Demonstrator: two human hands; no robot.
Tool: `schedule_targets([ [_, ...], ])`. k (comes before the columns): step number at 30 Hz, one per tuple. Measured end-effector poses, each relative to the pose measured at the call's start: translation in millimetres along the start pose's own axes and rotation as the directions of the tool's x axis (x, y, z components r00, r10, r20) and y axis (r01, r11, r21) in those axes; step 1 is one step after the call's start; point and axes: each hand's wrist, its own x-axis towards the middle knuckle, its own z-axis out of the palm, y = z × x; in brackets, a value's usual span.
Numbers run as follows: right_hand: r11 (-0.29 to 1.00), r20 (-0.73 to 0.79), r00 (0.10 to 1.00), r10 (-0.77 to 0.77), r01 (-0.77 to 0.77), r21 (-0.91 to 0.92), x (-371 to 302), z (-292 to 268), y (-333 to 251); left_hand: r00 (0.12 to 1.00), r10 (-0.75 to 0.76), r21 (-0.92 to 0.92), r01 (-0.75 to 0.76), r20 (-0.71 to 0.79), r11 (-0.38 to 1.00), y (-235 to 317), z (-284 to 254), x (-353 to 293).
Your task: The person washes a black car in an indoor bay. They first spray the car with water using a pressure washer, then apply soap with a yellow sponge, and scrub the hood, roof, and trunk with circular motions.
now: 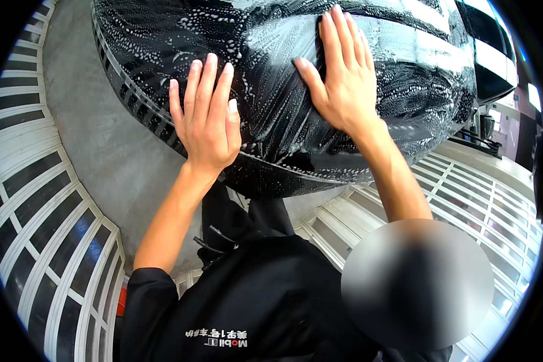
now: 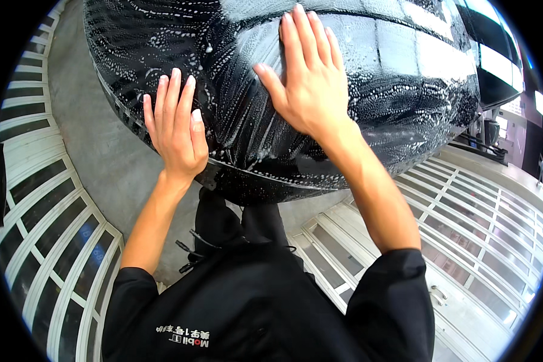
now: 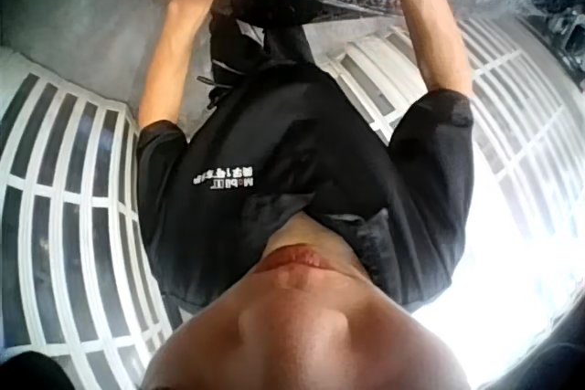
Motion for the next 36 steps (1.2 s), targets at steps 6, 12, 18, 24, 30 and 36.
schedule_targets([
  [6,0.948,0.246,0.927,-0.284,0.233,0.218,-52,-4,-71,0.999,-0.012,-0.08,0.008,-0.051,0.997,-6,4,-8],
  [12,0.974,0.112,0.978,-0.176,0.157,0.161,-10,1,-60,0.928,-0.24,-0.5,0.069,-0.286,0.863,-13,9,-9],
  [18,0.988,0.016,0.993,-0.115,0.113,0.104,13,11,-31,0.965,-0.181,-0.464,0.073,-0.192,0.883,-13,3,-10],
  [24,0.982,0.178,0.969,-0.173,0.155,0.108,-26,-16,-20,0.987,-0.024,-0.017,0.027,0.156,0.999,34,-1,0],
  [30,0.983,-0.002,0.992,0.124,-0.123,-0.135,-46,-23,81,0.973,0.0,0.073,-0.017,0.229,0.997,52,4,23],
  [36,0.985,-0.02,0.993,0.119,-0.121,-0.12,-46,-22,80,0.961,0.107,0.029,-0.118,0.255,0.993,54,1,4],
])
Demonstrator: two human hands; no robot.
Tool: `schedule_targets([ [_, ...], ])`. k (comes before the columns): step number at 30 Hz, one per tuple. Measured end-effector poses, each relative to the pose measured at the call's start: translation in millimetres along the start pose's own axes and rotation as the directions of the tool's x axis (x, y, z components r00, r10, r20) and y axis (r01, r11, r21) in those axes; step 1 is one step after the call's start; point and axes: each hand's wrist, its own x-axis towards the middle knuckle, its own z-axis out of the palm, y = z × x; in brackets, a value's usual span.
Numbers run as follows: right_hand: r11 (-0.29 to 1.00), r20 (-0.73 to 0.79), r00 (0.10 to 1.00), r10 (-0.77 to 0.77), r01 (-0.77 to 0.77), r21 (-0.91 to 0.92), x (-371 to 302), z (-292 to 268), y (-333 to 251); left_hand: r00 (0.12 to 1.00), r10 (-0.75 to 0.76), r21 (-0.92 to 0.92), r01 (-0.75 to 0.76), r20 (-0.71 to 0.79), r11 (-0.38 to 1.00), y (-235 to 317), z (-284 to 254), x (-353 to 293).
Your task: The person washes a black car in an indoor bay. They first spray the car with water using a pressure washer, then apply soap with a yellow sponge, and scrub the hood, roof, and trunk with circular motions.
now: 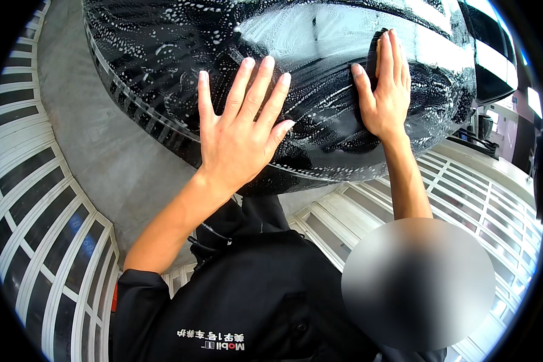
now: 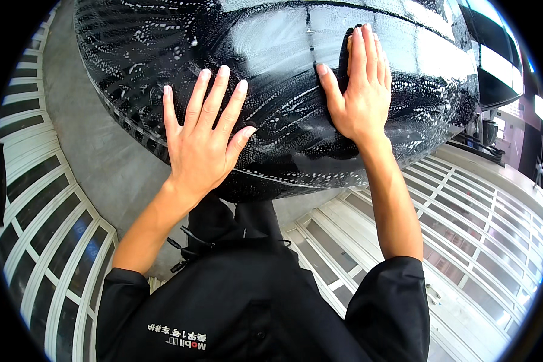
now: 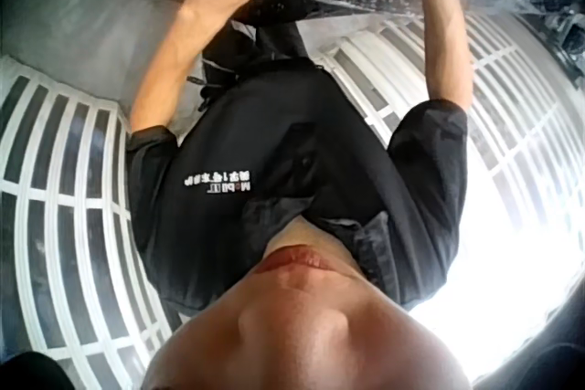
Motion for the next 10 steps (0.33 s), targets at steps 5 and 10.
schedule_targets([
  [5,1.0,0.008,1.0,0.012,-0.012,0.014,0,-1,-1,0.999,-0.043,0.008,0.043,-0.031,0.999,-3,-1,21],
  [10,1.0,0.01,1.0,0.017,-0.017,0.021,0,0,0,0.998,-0.045,-0.042,0.043,-0.042,0.998,-1,4,11],
])
